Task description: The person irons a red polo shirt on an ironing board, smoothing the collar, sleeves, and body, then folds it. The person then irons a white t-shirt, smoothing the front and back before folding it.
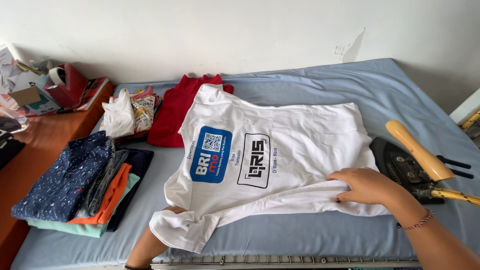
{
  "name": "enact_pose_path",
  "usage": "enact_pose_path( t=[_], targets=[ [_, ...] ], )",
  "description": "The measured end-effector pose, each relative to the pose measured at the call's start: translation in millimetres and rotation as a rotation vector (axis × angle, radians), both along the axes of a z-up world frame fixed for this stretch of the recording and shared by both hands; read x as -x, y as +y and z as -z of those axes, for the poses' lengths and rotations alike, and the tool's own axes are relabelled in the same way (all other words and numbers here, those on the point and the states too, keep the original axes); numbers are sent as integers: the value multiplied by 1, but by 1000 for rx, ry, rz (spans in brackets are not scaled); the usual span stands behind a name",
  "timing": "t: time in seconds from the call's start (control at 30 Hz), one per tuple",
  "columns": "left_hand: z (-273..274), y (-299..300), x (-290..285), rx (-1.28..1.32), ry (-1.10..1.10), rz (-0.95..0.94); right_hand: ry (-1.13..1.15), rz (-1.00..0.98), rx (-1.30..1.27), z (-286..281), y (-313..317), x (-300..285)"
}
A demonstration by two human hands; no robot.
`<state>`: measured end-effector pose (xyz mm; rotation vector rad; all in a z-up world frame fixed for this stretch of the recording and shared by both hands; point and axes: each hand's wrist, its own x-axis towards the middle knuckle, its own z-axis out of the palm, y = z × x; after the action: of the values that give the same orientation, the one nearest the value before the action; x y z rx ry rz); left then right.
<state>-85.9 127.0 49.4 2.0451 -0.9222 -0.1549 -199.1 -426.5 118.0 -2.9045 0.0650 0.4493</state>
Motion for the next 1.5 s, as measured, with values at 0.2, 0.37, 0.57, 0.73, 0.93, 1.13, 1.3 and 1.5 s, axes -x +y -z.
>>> enact_pose_path(
  t=[0.2,0.37,0.57,0.73,0.93,1.13,1.3,1.5],
  targets=[
    [-25,34,7,-11,-149,-28,-567,-181,-25,-17,-8,39],
    [-46,59,18,-167,-174,-180,154,-40,45,-30,-26,114],
    [-97,67,19,-501,-235,-430,350,273,143,-47,-22,117],
    [-137,10,0,-571,-377,-432,-99,-70,67,-65,-11,46],
    [-110,-127,-85,-174,-320,-173,-240,-109,-90,-10,12,-117],
    [-8,-179,-175,-578,-350,-639,-289,123,195,96,-27,-166],
    [29,-132,-214,-303,-311,-999,-438,524,261,133,-105,-179],
    [42,-118,-215,-273,-274,-1075,-601,765,143,140,-132,-185]
  ],
)
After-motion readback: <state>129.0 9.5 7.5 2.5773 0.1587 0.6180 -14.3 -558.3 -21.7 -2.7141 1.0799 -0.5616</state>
